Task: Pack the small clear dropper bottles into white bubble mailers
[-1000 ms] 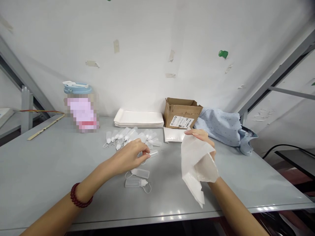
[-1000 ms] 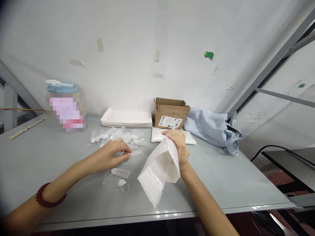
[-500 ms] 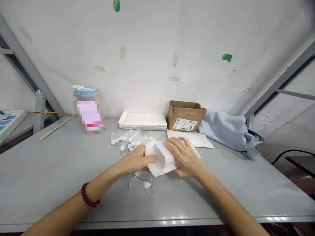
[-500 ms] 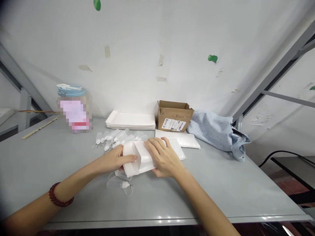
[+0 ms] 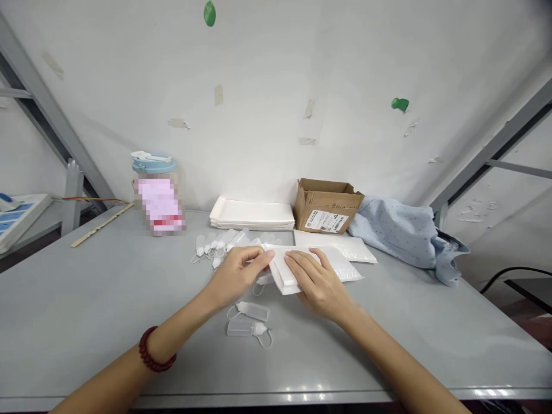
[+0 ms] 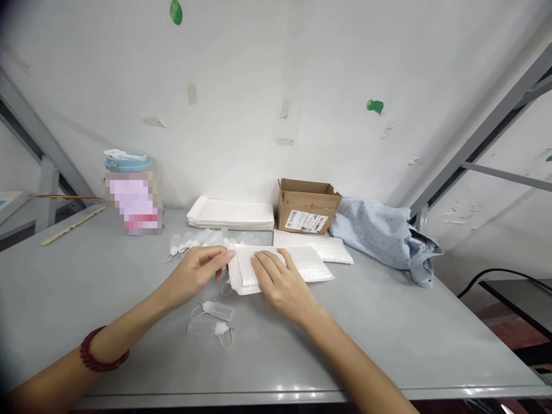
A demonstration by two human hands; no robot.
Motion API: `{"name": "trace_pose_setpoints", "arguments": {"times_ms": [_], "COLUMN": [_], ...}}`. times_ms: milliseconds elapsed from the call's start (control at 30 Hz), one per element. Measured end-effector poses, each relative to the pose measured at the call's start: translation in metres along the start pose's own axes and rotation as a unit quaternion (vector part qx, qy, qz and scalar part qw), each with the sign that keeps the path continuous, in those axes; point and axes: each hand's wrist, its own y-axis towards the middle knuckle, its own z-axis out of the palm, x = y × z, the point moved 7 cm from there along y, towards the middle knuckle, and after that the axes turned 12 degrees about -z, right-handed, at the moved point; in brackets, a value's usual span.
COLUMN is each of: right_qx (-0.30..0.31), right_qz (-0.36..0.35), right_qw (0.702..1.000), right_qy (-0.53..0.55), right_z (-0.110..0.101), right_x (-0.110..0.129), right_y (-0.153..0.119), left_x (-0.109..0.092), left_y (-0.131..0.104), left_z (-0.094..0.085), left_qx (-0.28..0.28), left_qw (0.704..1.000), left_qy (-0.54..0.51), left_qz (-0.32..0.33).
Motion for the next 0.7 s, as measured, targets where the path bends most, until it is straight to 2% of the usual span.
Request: {"name": "trace_pose_setpoints", "arguments": {"times_ms": [67, 133, 200, 267, 400, 567, 700], "right_qx": [0.008, 0.012, 0.009, 0.001, -0.037, -0.113, -0.162], "right_qz": [0.007, 0.009, 0.005, 0.002, 0.012, 0.029, -0.007], "right_qw": [1.000, 1.000, 1.000, 0.999, 0.998, 0.993, 0.986], "right_qy": [0.003, 0.011, 0.025, 0.041, 0.051, 0.034, 0.043], "right_z": [0.000, 0.000, -0.002, -0.004, -0.011, -0.023, -0.033], "right_x": [-0.002, -0.003, -0.003, -0.003, -0.006, -0.006, 0.008], "right_y": [-0.001, -0.002, -0.002, -0.003, -0.003, -0.001, 0.003], "left_x": [-0.011, -0.020, -0.025, -0.028, -0.026, -0.022, -0.026], "left_y": [-0.007, -0.015, -0.022, -0.027, -0.031, -0.032, -0.038], "left_z": [-0.005, -0.005, -0.001, 0.006, 0.024, 0.032, 0.037], "left_qx": [-0.072, -0.109, -0.116, -0.096, -0.034, -0.082, -0.110], "left_qw": [0.992, 0.975, 0.957, 0.940, 0.908, 0.865, 0.828], "left_qy": [0.060, 0.091, 0.118, 0.153, 0.241, 0.310, 0.333], "left_qz": [0.085, 0.169, 0.237, 0.289, 0.341, 0.387, 0.437]}}
